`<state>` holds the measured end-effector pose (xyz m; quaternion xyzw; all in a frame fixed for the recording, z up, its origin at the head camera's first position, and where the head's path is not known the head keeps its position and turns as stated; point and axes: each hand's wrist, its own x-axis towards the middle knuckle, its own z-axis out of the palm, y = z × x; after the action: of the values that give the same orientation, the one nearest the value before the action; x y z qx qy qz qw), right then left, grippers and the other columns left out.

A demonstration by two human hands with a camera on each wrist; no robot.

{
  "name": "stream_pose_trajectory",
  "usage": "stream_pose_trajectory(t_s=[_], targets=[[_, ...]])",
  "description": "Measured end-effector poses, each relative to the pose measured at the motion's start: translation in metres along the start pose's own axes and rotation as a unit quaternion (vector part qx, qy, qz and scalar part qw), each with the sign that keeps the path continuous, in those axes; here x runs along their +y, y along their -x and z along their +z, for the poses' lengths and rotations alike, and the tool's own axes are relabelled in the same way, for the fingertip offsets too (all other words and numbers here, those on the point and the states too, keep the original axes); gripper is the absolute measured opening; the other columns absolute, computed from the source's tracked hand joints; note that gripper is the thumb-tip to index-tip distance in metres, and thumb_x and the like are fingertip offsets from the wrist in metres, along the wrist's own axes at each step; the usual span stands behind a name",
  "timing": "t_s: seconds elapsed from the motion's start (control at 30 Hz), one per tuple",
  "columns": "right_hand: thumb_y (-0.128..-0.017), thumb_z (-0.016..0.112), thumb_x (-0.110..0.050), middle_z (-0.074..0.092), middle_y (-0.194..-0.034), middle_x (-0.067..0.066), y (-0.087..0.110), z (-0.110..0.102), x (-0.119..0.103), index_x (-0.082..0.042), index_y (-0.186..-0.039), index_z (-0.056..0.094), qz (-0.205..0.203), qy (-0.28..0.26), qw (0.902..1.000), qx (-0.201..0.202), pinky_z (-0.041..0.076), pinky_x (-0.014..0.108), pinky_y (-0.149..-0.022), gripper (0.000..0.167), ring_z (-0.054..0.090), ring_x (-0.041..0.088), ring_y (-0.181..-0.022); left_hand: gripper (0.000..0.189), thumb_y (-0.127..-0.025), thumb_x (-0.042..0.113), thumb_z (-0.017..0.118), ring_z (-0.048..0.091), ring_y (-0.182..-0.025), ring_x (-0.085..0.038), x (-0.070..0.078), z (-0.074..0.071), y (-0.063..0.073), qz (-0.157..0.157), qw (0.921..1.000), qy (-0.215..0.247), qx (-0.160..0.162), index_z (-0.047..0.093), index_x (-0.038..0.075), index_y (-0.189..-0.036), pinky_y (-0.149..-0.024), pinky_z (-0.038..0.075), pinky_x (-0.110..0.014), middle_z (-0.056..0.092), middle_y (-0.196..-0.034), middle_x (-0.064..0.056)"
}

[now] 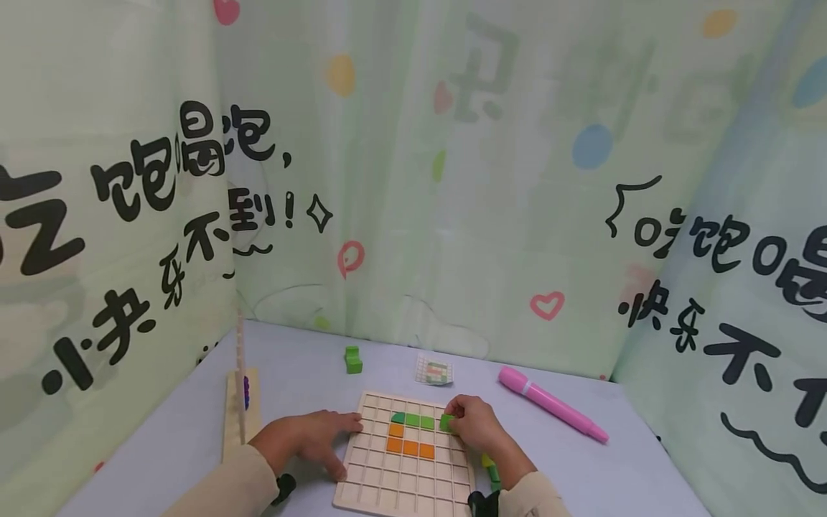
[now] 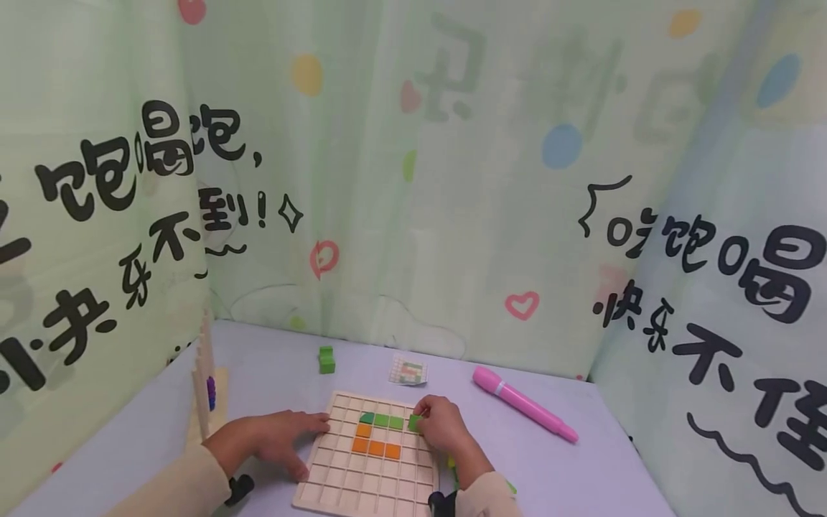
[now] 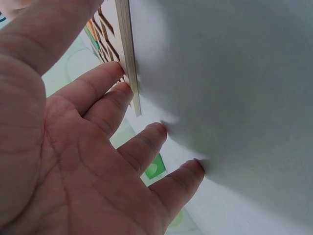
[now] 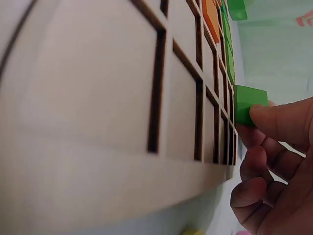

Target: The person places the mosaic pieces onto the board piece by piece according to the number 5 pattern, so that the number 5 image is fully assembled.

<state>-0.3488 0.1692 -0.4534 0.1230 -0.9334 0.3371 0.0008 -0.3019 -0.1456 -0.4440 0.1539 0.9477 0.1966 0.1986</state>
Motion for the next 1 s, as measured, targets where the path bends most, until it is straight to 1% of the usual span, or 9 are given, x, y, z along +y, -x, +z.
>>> stream_pose_trajectory(t_s=[0.13, 0.17, 0.27, 0.37, 0.43, 0.63, 0.73, 0.83, 1.0], targets=[[-0.092, 0.067, 0.002, 0.056, -0.084, 0.003, -0.0049, 0.0043, -0.0008, -0.006, -0.096, 0.067, 0.006, 0.007, 0.9998, -0.015, 0.043, 0.032, -0.069, 0.009, 0.050, 0.019, -0.081, 0.077, -0.078, 0.032, 0.092, 0.039, -0.151, -0.034, 0.0009, 0.0002, 0.0006, 0.005, 0.9999, 0.008, -0.007, 0.058, 0.026, -0.147, -0.123, 0.033, -0.056, 0.046, -0.161, 0.009], [-0.092, 0.067, 0.002, 0.056, -0.084, 0.003, -0.0058, 0.0046, -0.0013, -0.006, -0.096, 0.067, 0.008, 0.009, 0.9998, -0.017, 0.044, 0.032, -0.069, 0.009, 0.051, 0.019, -0.081, 0.077, -0.079, 0.035, 0.091, 0.040, -0.151, -0.035, -0.0008, 0.0003, -0.0006, 0.011, 0.9999, -0.002, -0.008, 0.058, 0.026, -0.148, -0.122, 0.033, -0.057, 0.045, -0.162, 0.009], [-0.092, 0.067, 0.001, 0.057, -0.084, 0.003, -0.0081, 0.0050, -0.0020, -0.007, -0.095, 0.067, 0.013, 0.015, 0.9996, -0.019, 0.044, 0.032, -0.069, 0.009, 0.051, 0.019, -0.081, 0.078, -0.079, 0.036, 0.091, 0.040, -0.151, -0.035, -0.0007, 0.0001, -0.0010, 0.014, 0.9999, -0.003, -0.008, 0.058, 0.026, -0.148, -0.122, 0.034, -0.057, 0.045, -0.162, 0.009], [-0.093, 0.066, 0.001, 0.057, -0.085, 0.003, -0.0090, 0.0046, -0.0028, -0.007, -0.096, 0.067, 0.015, 0.020, 0.9995, -0.018, 0.044, 0.032, -0.069, 0.008, 0.051, 0.020, -0.081, 0.077, -0.079, 0.036, 0.091, 0.040, -0.151, -0.033, 0.0001, -0.0009, -0.0005, 0.008, 0.9999, -0.004, -0.004, 0.058, 0.027, -0.147, -0.122, 0.034, -0.057, 0.045, -0.162, 0.010], [-0.093, 0.066, 0.001, 0.058, -0.085, 0.003, -0.0089, 0.0047, -0.0029, -0.007, -0.096, 0.068, 0.016, 0.022, 0.9995, -0.018, 0.045, 0.032, -0.069, 0.008, 0.051, 0.020, -0.081, 0.076, -0.078, 0.033, 0.092, 0.040, -0.152, -0.031, 0.0026, -0.0013, 0.0013, -0.002, 1.0000, 0.005, -0.002, 0.059, 0.027, -0.147, -0.123, 0.033, -0.055, 0.045, -0.161, 0.011], [-0.093, 0.067, 0.001, 0.059, -0.084, 0.003, -0.0082, 0.0061, -0.0017, -0.007, -0.094, 0.069, 0.015, 0.029, 0.9994, -0.015, 0.046, 0.033, -0.070, 0.008, 0.052, 0.020, -0.081, 0.074, -0.080, 0.029, 0.091, 0.040, -0.152, -0.030, 0.0045, 0.0002, 0.0011, -0.008, 1.0000, 0.003, 0.001, 0.059, 0.026, -0.146, -0.123, 0.033, -0.055, 0.045, -0.162, 0.010], [-0.093, 0.068, 0.000, 0.060, -0.085, 0.002, -0.0090, 0.0070, -0.0014, -0.008, -0.094, 0.071, 0.019, 0.047, 0.9986, -0.012, 0.048, 0.034, -0.071, 0.008, 0.052, 0.019, -0.082, 0.074, -0.080, 0.029, 0.091, 0.040, -0.151, -0.030, 0.0045, 0.0012, 0.0000, -0.007, 1.0000, 0.005, 0.000, 0.059, 0.026, -0.147, -0.123, 0.033, -0.055, 0.045, -0.162, 0.010], [-0.093, 0.069, 0.000, 0.064, -0.086, 0.002, -0.0092, 0.0070, -0.0012, -0.008, -0.094, 0.075, 0.010, 0.077, 0.9969, -0.012, 0.051, 0.035, -0.071, 0.010, 0.054, 0.019, -0.080, 0.075, -0.080, 0.029, 0.091, 0.040, -0.151, -0.031, 0.0048, 0.0014, 0.0001, -0.007, 0.9999, 0.008, -0.001, 0.059, 0.026, -0.147, -0.123, 0.034, -0.055, 0.045, -0.162, 0.010], [-0.094, 0.070, -0.004, 0.068, -0.092, 0.005, -0.0077, 0.0053, -0.0018, -0.006, -0.103, 0.078, -0.001, 0.103, 0.9945, -0.018, 0.055, 0.041, -0.076, 0.013, 0.056, 0.020, -0.083, 0.075, -0.080, 0.030, 0.091, 0.041, -0.151, -0.031, 0.0041, 0.0006, 0.0000, -0.008, 1.0000, 0.000, 0.001, 0.059, 0.026, -0.147, -0.123, 0.034, -0.055, 0.046, -0.161, 0.010]])
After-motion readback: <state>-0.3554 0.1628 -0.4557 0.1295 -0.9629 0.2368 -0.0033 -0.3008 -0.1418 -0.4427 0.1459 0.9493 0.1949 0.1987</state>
